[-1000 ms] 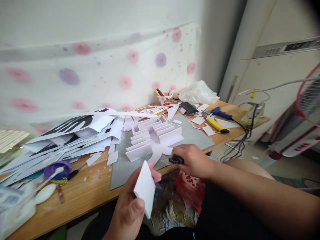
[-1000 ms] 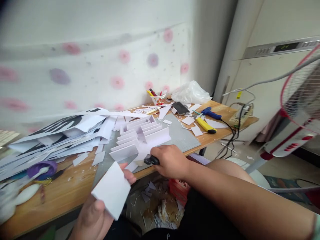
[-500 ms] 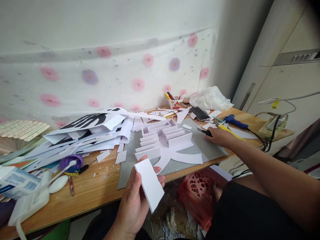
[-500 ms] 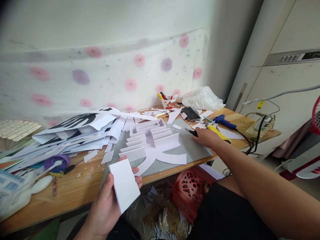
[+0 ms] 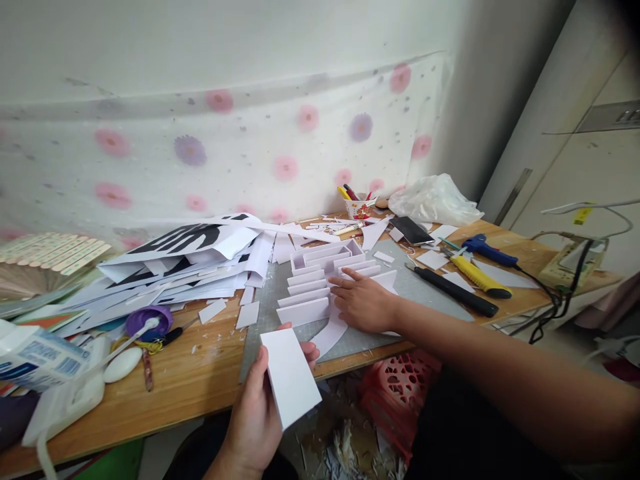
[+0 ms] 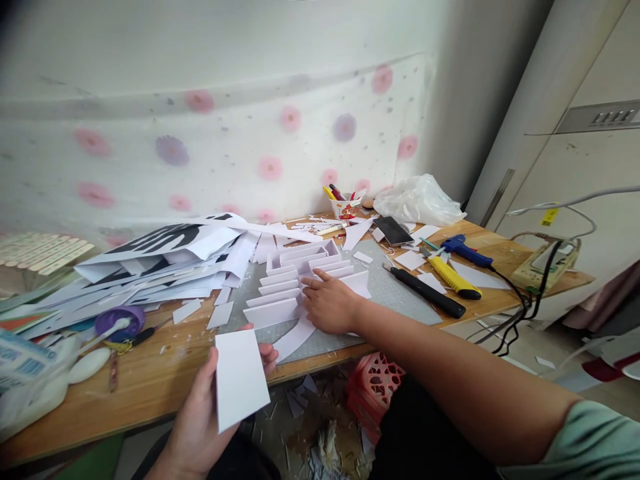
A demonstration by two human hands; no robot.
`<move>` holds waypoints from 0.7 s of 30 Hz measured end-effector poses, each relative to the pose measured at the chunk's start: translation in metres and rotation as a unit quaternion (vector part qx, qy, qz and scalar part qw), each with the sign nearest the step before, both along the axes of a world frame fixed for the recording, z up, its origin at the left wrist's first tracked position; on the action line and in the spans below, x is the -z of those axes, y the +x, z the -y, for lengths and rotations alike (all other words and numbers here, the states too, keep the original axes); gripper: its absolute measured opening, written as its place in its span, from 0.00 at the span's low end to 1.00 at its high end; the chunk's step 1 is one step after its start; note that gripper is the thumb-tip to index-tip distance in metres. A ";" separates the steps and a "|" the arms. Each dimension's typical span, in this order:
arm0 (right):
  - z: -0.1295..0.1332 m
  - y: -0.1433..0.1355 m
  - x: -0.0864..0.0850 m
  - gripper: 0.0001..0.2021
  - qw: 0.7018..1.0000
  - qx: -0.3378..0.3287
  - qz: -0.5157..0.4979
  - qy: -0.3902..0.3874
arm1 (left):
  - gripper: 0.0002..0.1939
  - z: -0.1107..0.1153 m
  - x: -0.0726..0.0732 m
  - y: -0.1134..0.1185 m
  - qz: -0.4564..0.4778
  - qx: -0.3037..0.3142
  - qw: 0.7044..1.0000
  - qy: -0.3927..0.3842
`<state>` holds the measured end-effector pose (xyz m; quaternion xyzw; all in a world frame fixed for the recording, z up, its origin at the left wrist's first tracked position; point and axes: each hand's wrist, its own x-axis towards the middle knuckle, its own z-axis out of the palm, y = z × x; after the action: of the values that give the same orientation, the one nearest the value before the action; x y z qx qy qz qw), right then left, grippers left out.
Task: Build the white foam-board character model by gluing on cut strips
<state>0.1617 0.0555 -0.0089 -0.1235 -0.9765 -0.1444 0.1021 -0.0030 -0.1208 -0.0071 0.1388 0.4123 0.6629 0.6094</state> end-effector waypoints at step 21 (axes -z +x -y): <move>0.078 0.023 0.001 0.15 0.951 -0.056 -0.044 -0.302 | 0.36 0.022 0.008 -0.042 -0.081 -0.043 0.995 0.046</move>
<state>0.1843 -0.0228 -0.0096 -0.0999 -0.9742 0.1690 0.1110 -0.0455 -0.1431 -0.0150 0.2019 0.4350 0.6932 0.5381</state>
